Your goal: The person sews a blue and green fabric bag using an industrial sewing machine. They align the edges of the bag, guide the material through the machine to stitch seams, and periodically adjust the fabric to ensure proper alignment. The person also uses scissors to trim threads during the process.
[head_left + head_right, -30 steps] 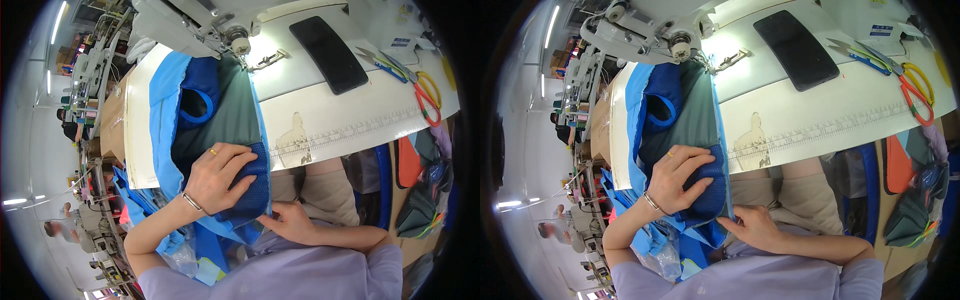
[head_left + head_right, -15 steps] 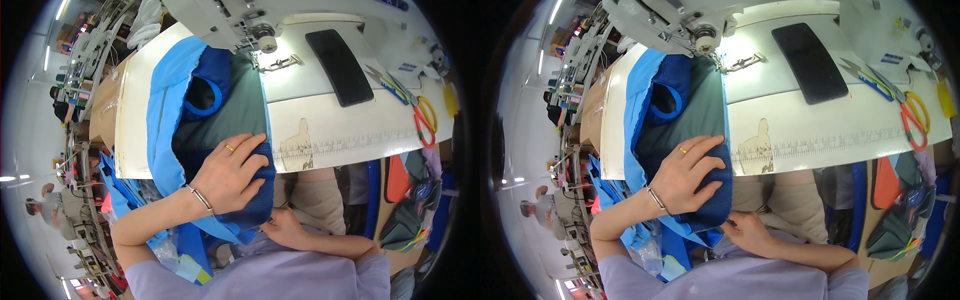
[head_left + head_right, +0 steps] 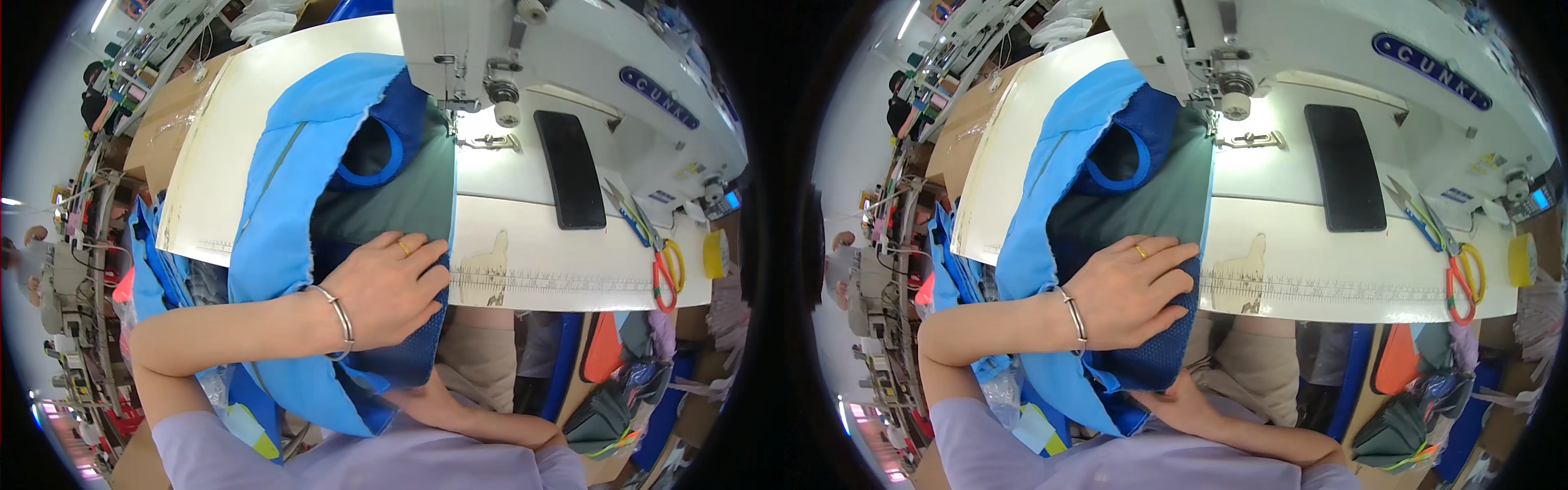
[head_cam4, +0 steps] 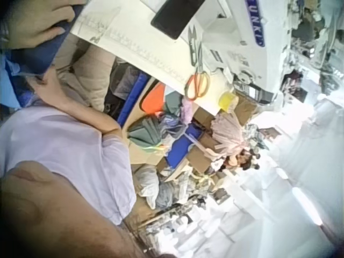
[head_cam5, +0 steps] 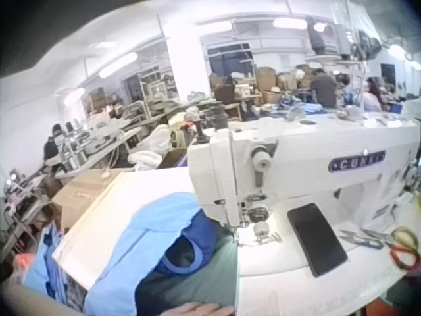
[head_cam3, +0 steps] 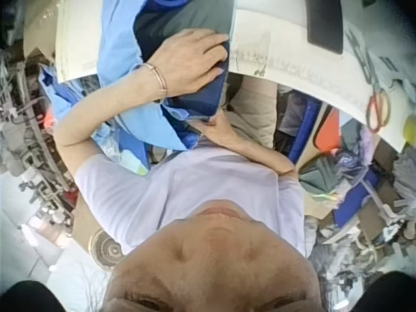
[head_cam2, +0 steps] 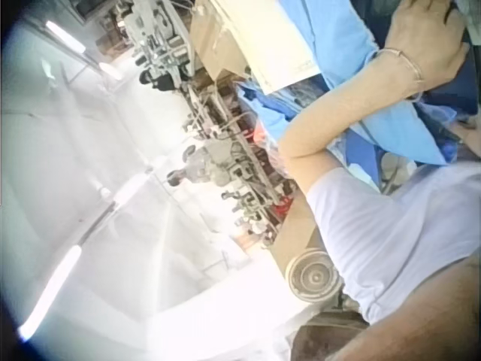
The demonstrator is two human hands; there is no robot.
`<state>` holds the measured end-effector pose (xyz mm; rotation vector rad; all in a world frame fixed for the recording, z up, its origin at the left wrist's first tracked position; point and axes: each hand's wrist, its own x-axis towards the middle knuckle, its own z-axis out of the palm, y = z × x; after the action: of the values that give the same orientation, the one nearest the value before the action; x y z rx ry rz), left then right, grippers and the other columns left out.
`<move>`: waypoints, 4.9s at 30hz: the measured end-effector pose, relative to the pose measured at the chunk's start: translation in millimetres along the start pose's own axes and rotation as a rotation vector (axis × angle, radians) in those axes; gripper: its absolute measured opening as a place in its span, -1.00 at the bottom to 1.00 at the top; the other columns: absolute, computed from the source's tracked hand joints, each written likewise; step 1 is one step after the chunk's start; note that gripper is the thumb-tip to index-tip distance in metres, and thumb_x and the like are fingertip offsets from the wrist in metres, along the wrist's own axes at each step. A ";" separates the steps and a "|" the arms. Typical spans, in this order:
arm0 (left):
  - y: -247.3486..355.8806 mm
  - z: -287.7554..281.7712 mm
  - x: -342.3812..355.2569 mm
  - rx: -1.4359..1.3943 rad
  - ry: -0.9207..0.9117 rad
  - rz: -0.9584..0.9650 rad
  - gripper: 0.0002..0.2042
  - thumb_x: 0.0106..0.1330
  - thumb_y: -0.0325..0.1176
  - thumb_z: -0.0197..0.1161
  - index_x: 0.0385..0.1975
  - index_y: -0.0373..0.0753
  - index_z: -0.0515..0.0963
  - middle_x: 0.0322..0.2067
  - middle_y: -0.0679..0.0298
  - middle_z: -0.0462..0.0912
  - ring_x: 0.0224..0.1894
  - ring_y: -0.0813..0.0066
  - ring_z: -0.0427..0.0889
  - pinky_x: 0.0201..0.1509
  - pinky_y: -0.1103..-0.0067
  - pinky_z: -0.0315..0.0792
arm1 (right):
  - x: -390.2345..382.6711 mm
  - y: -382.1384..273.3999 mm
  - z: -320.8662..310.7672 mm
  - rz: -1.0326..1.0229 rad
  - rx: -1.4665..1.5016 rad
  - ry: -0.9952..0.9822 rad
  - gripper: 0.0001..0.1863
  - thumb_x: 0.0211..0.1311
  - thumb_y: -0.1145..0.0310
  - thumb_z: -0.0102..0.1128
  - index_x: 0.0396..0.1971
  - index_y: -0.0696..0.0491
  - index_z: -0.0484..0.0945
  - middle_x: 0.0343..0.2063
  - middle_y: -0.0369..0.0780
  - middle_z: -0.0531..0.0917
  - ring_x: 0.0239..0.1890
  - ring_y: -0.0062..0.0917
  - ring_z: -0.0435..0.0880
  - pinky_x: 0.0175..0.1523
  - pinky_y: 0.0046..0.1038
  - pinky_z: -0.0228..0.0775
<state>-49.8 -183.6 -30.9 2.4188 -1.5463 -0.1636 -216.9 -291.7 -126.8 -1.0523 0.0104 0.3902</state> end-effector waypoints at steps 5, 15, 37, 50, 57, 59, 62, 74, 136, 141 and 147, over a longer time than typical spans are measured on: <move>3.1 3.9 1.5 0.173 -0.057 0.086 -0.70 0.27 -0.31 0.22 -0.09 -0.38 0.54 0.17 -0.19 0.53 0.10 0.03 0.59 0.11 0.35 0.46 | -7.6 6.0 -5.3 0.107 0.053 -0.050 -0.55 0.39 0.47 0.33 0.21 0.18 0.45 0.08 -0.22 0.65 0.09 -0.60 0.58 0.17 -0.48 0.48; -11.7 -0.4 12.9 0.272 -0.032 0.178 -0.72 0.32 -0.30 0.14 -0.11 -0.38 0.53 0.06 -0.16 0.62 -0.01 0.07 0.68 -0.01 0.37 0.50 | 7.6 8.5 -14.9 0.115 -0.175 -0.136 -0.42 0.35 0.45 0.35 0.31 0.16 0.37 0.19 -0.12 0.56 0.22 -0.43 0.56 0.24 -0.34 0.46; -82.1 -12.5 83.6 0.285 -0.089 0.087 -0.70 0.15 -0.24 0.39 -0.22 -0.27 0.54 -0.04 0.11 0.64 -0.11 0.24 0.66 0.00 0.39 0.54 | 48.3 -42.6 -18.0 0.347 -0.260 0.053 -0.41 0.49 0.07 0.19 -0.68 0.21 0.58 -0.79 -0.34 0.45 -0.62 -0.66 0.40 -0.54 -0.45 0.22; -64.5 -58.9 39.2 -0.231 -0.114 0.001 -0.54 0.25 -0.16 0.43 0.06 -0.30 0.56 0.19 0.00 0.59 0.16 0.02 0.62 0.25 0.25 0.46 | 42.3 -82.2 -27.1 -0.844 -1.306 0.082 -0.57 0.13 0.16 0.43 -0.06 0.11 0.67 -0.10 -0.13 0.63 -0.09 -0.34 0.58 -0.02 -0.31 0.48; -24.4 -69.2 -14.9 -0.135 -0.179 -0.025 -0.60 0.08 -0.36 0.44 -0.04 -0.32 0.66 -0.09 0.05 0.71 -0.09 0.01 0.67 0.03 0.30 0.54 | 41.2 -66.5 -28.7 -0.915 -1.324 0.109 -0.63 -0.10 0.27 0.39 -0.21 0.05 0.68 -0.13 -0.18 0.63 -0.14 -0.39 0.57 -0.12 -0.41 0.51; -22.3 -73.7 -12.1 -0.050 -0.113 -0.021 -0.63 -0.06 -0.56 0.30 -0.16 -0.32 0.64 -0.27 0.14 0.68 -0.23 0.06 0.66 -0.11 0.31 0.55 | 37.5 -63.5 -25.6 -0.969 -1.386 0.098 -0.68 -0.10 0.30 0.35 -0.27 0.05 0.68 -0.14 -0.20 0.63 -0.13 -0.40 0.58 -0.12 -0.41 0.51; -20.6 -111.6 2.3 -0.195 0.086 -0.299 -0.83 -0.07 -0.57 0.23 -0.42 -0.31 0.50 -0.41 0.14 0.56 -0.42 0.11 0.56 -0.41 0.31 0.43 | 29.8 -55.2 -23.8 -0.975 -1.430 0.104 -0.70 0.02 0.34 0.27 -0.23 0.15 0.67 -0.19 -0.18 0.61 -0.11 -0.38 0.58 -0.06 -0.38 0.48; 1.5 -33.7 -10.4 0.396 -0.201 0.033 -0.47 0.06 -0.38 0.31 0.11 -0.39 0.59 -0.15 0.14 0.62 -0.18 0.23 0.68 -0.11 0.37 0.58 | 10.6 -44.3 -38.6 -0.985 -1.444 0.018 -0.72 0.04 0.40 0.26 -0.24 0.23 0.66 -0.27 -0.19 0.60 -0.13 -0.40 0.61 -0.10 -0.44 0.53; -22.1 4.4 14.2 0.288 0.164 -0.028 -0.52 0.01 -0.47 0.30 0.05 -0.28 0.66 -0.27 0.20 0.54 -0.33 0.32 0.54 -0.25 0.45 0.46 | 38.6 -77.1 -72.0 -0.942 -1.414 0.030 -0.74 0.15 0.41 0.23 -0.21 0.21 0.72 -0.10 -0.11 0.72 0.07 -0.32 0.67 0.15 -0.33 0.53; -27.5 6.8 15.5 0.282 0.189 -0.010 -0.53 -0.04 -0.42 0.35 -0.01 -0.23 0.69 -0.38 0.25 0.45 -0.38 0.35 0.50 -0.28 0.45 0.43 | 39.3 -83.5 -72.7 -0.926 -1.455 -0.026 -0.72 0.14 0.41 0.22 -0.19 0.21 0.71 -0.09 -0.10 0.71 0.08 -0.31 0.66 0.16 -0.33 0.52; -31.2 12.3 15.4 0.264 0.243 0.012 -0.54 -0.06 -0.38 0.36 -0.05 -0.25 0.70 -0.40 0.27 0.43 -0.40 0.37 0.49 -0.29 0.45 0.42 | 39.5 -94.5 -74.2 -0.888 -1.515 -0.125 -0.70 0.15 0.39 0.20 -0.17 0.22 0.70 -0.08 -0.09 0.70 0.08 -0.31 0.65 0.16 -0.31 0.51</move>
<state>-18.9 -187.1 -50.8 2.5080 -1.5518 0.3461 -137.0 -383.3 -92.0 -2.3350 -0.9653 -0.4849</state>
